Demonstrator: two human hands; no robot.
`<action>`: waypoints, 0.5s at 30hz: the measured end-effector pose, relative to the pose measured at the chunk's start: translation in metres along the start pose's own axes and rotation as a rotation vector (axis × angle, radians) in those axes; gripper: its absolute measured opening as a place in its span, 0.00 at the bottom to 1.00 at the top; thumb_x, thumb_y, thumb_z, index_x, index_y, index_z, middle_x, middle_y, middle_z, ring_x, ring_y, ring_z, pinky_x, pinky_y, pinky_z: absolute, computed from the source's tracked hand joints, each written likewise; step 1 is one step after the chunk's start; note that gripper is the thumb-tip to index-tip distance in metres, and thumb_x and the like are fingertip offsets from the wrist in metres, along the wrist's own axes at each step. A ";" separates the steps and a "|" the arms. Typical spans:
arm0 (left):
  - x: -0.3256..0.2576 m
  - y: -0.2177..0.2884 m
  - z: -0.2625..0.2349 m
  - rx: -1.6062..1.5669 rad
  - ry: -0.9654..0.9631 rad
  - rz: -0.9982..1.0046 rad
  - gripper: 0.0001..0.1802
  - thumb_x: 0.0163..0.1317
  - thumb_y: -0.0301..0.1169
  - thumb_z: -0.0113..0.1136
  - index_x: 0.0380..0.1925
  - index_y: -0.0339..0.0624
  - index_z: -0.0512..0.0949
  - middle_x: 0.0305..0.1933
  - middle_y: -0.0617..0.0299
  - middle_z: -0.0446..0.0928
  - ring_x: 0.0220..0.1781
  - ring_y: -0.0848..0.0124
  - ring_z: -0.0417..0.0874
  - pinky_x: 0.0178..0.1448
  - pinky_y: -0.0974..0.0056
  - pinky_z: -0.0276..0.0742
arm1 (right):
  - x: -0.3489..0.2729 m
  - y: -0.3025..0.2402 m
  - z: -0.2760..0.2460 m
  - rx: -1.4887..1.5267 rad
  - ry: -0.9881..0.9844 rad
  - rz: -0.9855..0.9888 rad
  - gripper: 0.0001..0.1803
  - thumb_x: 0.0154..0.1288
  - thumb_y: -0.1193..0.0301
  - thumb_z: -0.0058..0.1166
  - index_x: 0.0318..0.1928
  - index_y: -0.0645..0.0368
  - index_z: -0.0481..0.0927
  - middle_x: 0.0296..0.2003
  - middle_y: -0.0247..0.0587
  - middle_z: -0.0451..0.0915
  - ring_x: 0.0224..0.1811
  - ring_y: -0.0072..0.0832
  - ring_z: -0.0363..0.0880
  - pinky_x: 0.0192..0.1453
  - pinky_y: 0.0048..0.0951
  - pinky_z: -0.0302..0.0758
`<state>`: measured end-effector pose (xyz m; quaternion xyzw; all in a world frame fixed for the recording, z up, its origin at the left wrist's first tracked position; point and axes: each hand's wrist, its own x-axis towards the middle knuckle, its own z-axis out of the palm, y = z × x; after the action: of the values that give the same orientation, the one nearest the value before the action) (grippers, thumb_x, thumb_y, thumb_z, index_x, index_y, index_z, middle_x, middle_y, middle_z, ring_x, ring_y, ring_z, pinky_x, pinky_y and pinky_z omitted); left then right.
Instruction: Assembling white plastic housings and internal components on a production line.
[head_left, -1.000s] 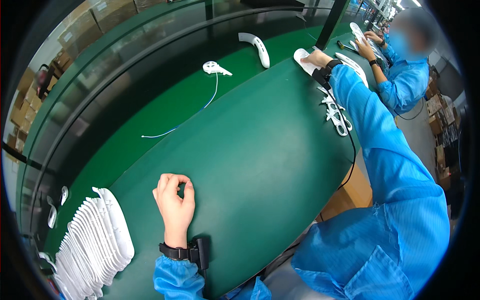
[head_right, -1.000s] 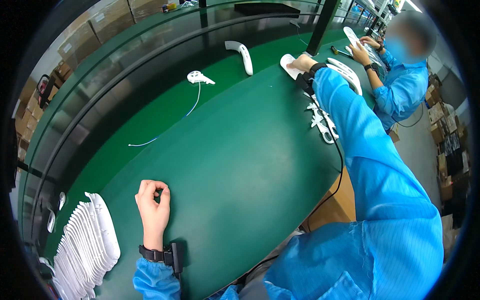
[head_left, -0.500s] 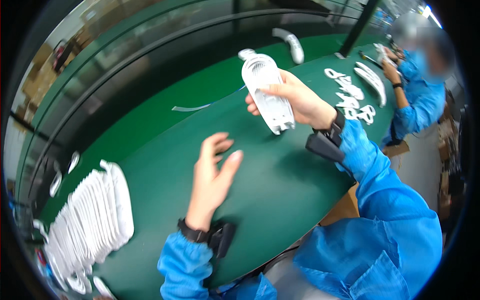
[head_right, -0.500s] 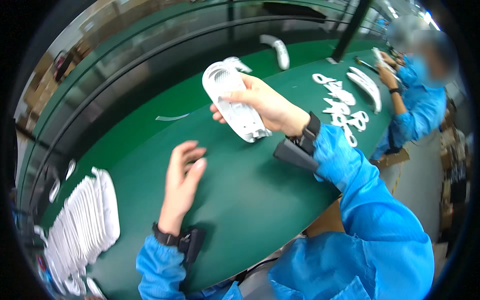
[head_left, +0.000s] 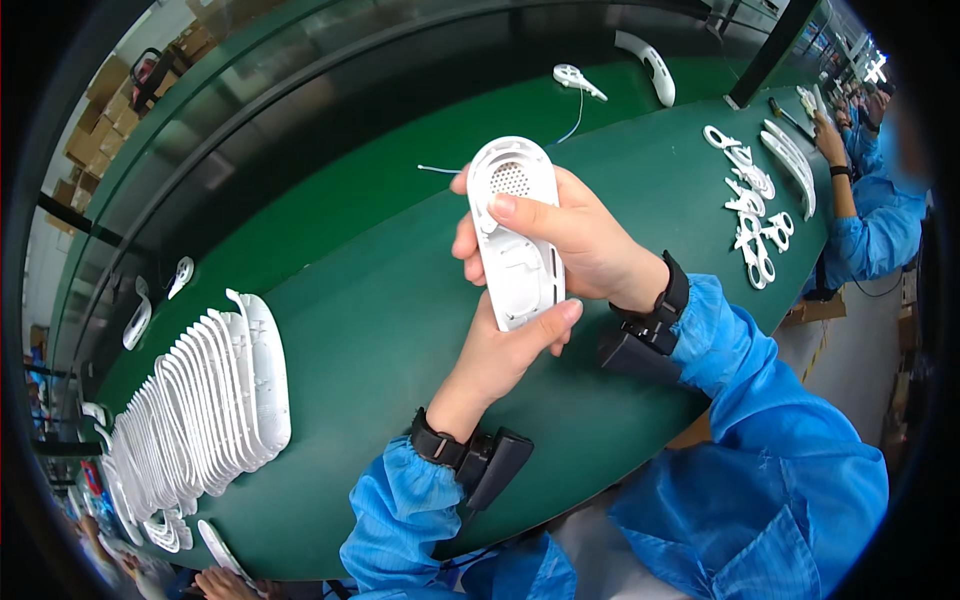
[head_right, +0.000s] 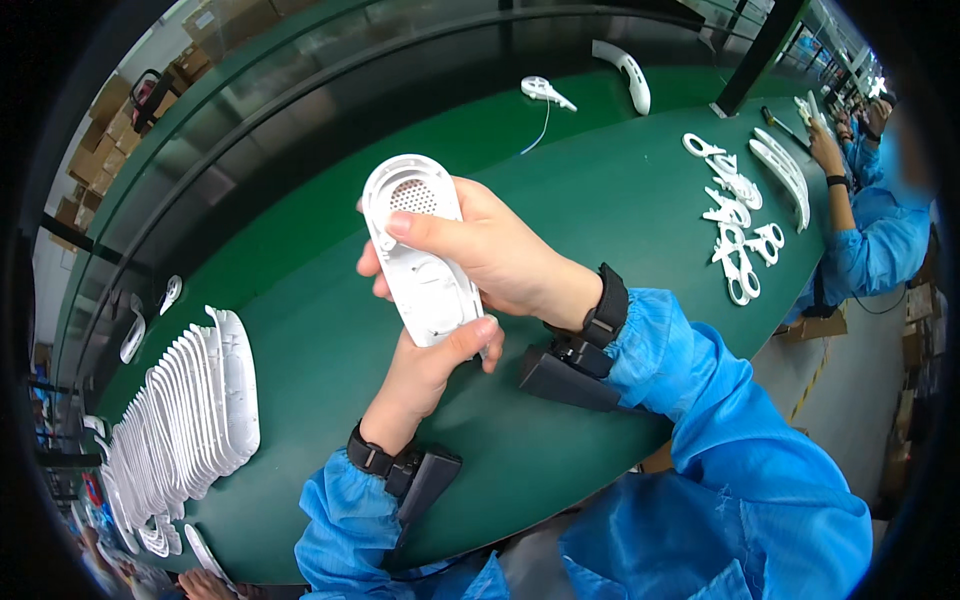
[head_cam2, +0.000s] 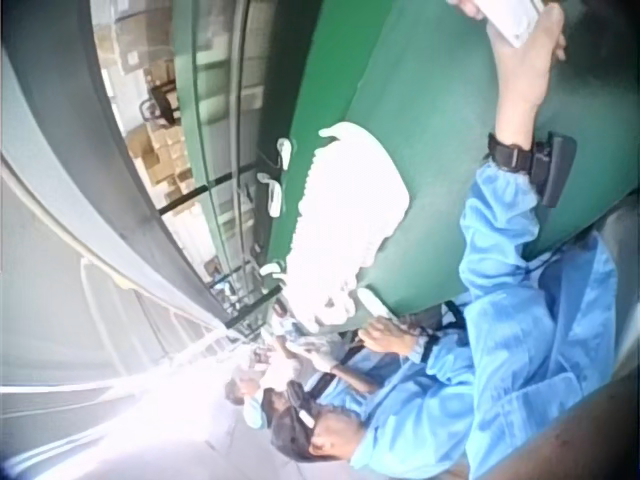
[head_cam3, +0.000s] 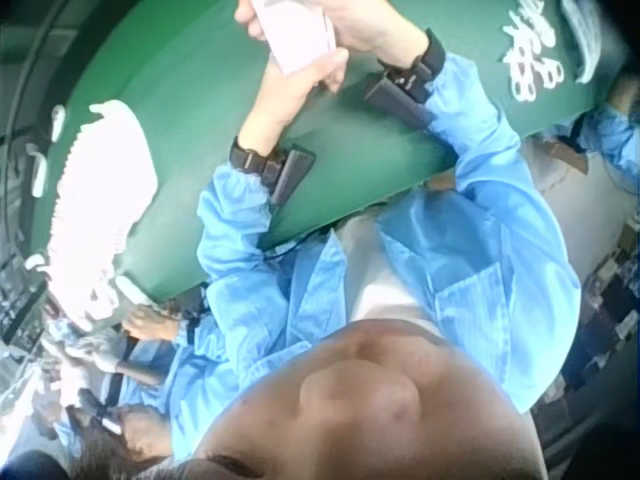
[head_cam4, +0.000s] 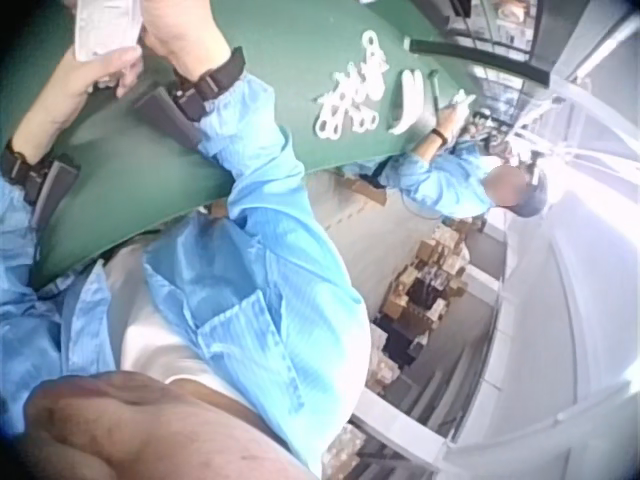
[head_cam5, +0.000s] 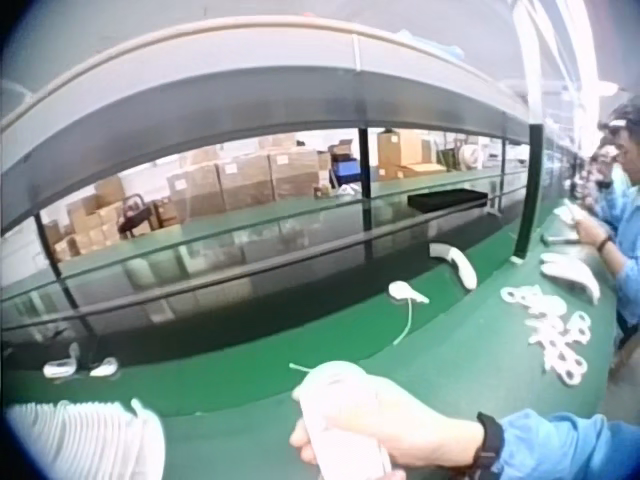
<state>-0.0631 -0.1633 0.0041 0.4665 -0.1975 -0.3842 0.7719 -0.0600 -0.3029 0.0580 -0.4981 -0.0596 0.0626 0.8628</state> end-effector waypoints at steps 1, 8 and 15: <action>0.002 0.001 -0.001 -0.003 -0.014 -0.009 0.12 0.62 0.30 0.64 0.41 0.38 0.75 0.28 0.66 0.75 0.27 0.77 0.76 0.29 0.71 0.73 | 0.001 0.000 -0.001 -0.033 -0.014 -0.010 0.18 0.69 0.62 0.55 0.50 0.62 0.73 0.38 0.46 0.83 0.37 0.29 0.85 0.41 0.31 0.83; 0.007 -0.003 0.002 0.033 -0.009 -0.013 0.08 0.63 0.28 0.61 0.40 0.40 0.75 0.28 0.66 0.75 0.25 0.78 0.75 0.27 0.71 0.70 | 0.000 -0.002 -0.002 -0.060 0.015 0.006 0.15 0.70 0.64 0.54 0.48 0.62 0.74 0.35 0.43 0.82 0.35 0.27 0.84 0.40 0.30 0.83; 0.003 0.001 -0.001 0.020 -0.026 0.002 0.08 0.62 0.29 0.60 0.39 0.40 0.76 0.30 0.66 0.76 0.27 0.76 0.76 0.29 0.71 0.71 | -0.002 -0.004 0.019 -0.240 0.141 -0.026 0.15 0.71 0.66 0.52 0.51 0.62 0.70 0.34 0.43 0.82 0.32 0.25 0.83 0.36 0.29 0.82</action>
<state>-0.0602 -0.1646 0.0038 0.4690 -0.2119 -0.3877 0.7647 -0.0648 -0.2886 0.0708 -0.6002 -0.0121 0.0088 0.7997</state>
